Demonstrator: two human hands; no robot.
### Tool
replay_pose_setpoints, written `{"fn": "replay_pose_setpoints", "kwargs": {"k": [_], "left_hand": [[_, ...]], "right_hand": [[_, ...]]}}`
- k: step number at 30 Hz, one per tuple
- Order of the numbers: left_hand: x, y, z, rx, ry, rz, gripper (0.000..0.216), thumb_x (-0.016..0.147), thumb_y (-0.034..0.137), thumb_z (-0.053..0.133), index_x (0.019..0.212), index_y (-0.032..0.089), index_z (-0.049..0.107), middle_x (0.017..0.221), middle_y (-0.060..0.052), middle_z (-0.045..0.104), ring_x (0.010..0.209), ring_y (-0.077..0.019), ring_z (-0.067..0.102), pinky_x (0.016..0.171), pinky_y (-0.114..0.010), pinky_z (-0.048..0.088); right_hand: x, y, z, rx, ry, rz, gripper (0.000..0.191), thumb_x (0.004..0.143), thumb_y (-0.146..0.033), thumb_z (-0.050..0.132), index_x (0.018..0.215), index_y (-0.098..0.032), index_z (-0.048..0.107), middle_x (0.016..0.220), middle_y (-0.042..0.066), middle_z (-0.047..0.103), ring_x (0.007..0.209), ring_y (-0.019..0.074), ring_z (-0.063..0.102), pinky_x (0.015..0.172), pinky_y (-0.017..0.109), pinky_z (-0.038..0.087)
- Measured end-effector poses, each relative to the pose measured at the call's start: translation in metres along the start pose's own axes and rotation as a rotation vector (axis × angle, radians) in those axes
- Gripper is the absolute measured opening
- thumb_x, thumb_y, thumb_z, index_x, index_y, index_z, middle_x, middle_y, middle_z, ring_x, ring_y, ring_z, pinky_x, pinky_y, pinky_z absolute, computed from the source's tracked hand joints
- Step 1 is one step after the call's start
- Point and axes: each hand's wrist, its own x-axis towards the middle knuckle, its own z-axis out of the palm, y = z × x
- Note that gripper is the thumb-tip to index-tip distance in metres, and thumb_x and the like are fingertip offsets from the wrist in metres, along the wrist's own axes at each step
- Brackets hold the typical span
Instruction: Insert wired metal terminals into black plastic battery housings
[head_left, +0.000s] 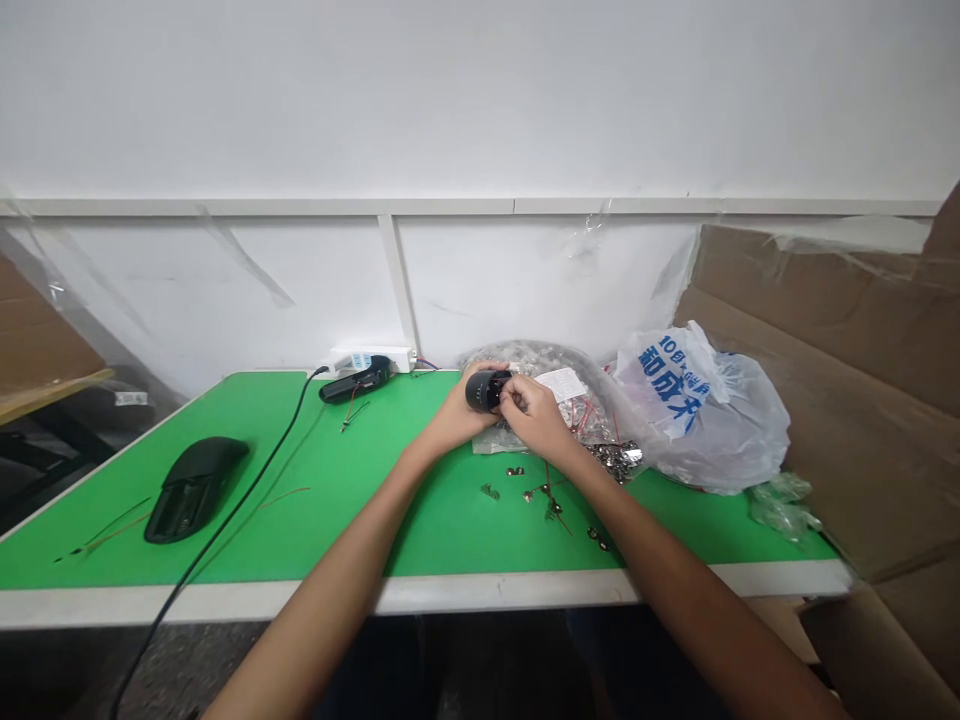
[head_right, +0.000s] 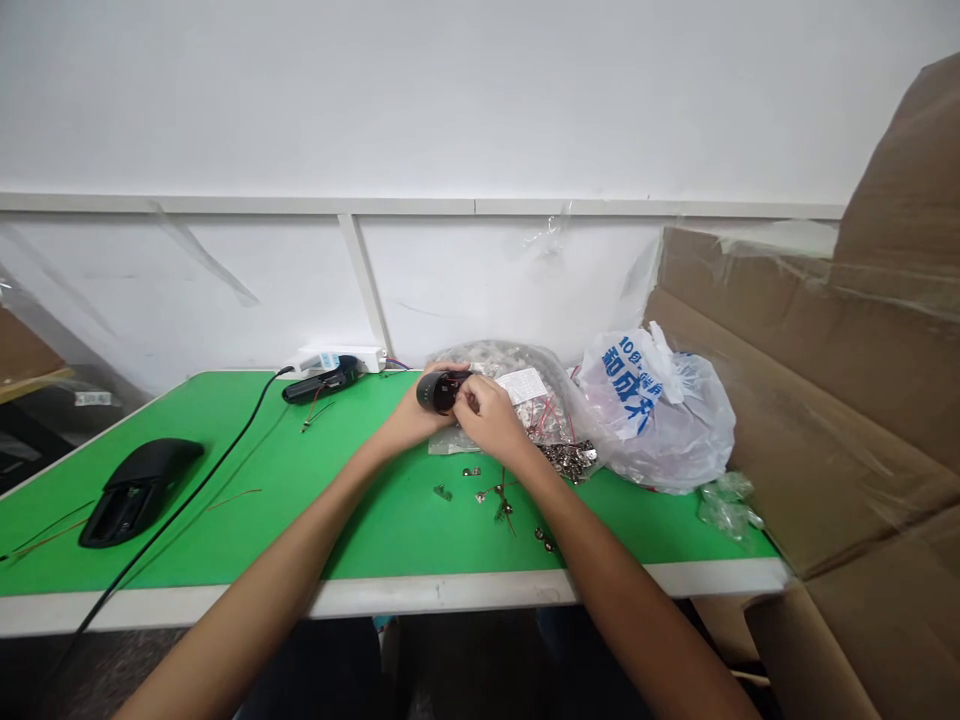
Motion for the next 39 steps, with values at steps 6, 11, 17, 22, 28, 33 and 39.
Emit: {"fn": "replay_pose_setpoints", "kwargs": {"k": [6,11,17,22,28,33,39], "left_hand": [[-0.001,0.002,0.0,-0.005,-0.003,-0.01,0.062,0.076,0.015,0.079,0.134,0.021,0.059,0.141,-0.012,0.065,0.132,-0.0301,0.065,0.118,-0.052,0.051],[0.0,0.002,0.001,-0.008,-0.003,-0.018,0.062,0.075,0.017,0.08,0.133,0.022,0.06,0.14,-0.012,0.066,0.132,-0.0305,0.065,0.118,-0.053,0.051],[-0.001,0.0,0.002,-0.034,-0.002,-0.023,0.063,0.075,0.019,0.081,0.134,0.022,0.059,0.142,-0.012,0.066,0.132,-0.0304,0.066,0.118,-0.053,0.051],[-0.001,-0.004,0.002,-0.046,0.005,-0.021,0.063,0.076,0.018,0.08,0.135,0.022,0.058,0.142,-0.012,0.065,0.133,-0.0301,0.065,0.118,-0.051,0.051],[-0.001,-0.002,0.001,-0.067,-0.018,-0.036,0.067,0.079,0.023,0.082,0.141,0.02,0.056,0.143,-0.015,0.062,0.133,-0.0314,0.062,0.118,-0.05,0.048],[0.002,0.019,-0.002,-0.091,0.051,-0.161,0.062,0.079,0.038,0.089,0.132,0.02,0.062,0.129,-0.013,0.07,0.118,-0.0309,0.068,0.105,-0.046,0.054],[0.004,0.042,-0.008,-0.341,0.234,-0.309,0.067,0.081,0.05,0.087,0.133,0.019,0.059,0.107,-0.01,0.077,0.098,-0.024,0.072,0.081,-0.032,0.053]], "right_hand": [[-0.001,0.001,0.0,0.006,-0.004,-0.001,0.015,0.088,-0.027,0.052,0.075,-0.026,0.045,0.075,0.001,0.056,0.074,0.0208,0.054,0.069,0.033,0.04],[-0.001,0.001,0.0,0.032,0.006,0.034,0.015,0.087,-0.027,0.052,0.074,-0.026,0.046,0.073,0.0,0.056,0.072,0.0201,0.053,0.067,0.032,0.039],[0.0,0.0,0.0,0.027,0.002,0.016,0.014,0.085,-0.026,0.052,0.073,-0.026,0.045,0.073,0.0,0.057,0.072,0.0201,0.053,0.068,0.032,0.04],[0.001,-0.002,-0.002,0.04,-0.015,0.016,0.018,0.089,-0.031,0.05,0.073,-0.025,0.046,0.072,0.0,0.055,0.071,0.0198,0.052,0.068,0.032,0.038],[0.004,-0.004,-0.008,0.16,-0.045,0.157,0.022,0.086,-0.04,0.053,0.071,-0.024,0.051,0.067,-0.002,0.052,0.066,0.0176,0.05,0.063,0.03,0.036],[0.012,-0.003,-0.017,0.433,0.0,0.331,0.024,0.08,-0.046,0.061,0.073,-0.023,0.062,0.071,-0.001,0.061,0.07,0.0181,0.057,0.065,0.029,0.046],[0.019,0.0,-0.03,0.668,0.133,0.504,0.031,0.071,-0.047,0.079,0.087,-0.021,0.073,0.071,-0.001,0.068,0.064,0.0156,0.061,0.063,0.029,0.051]]}}
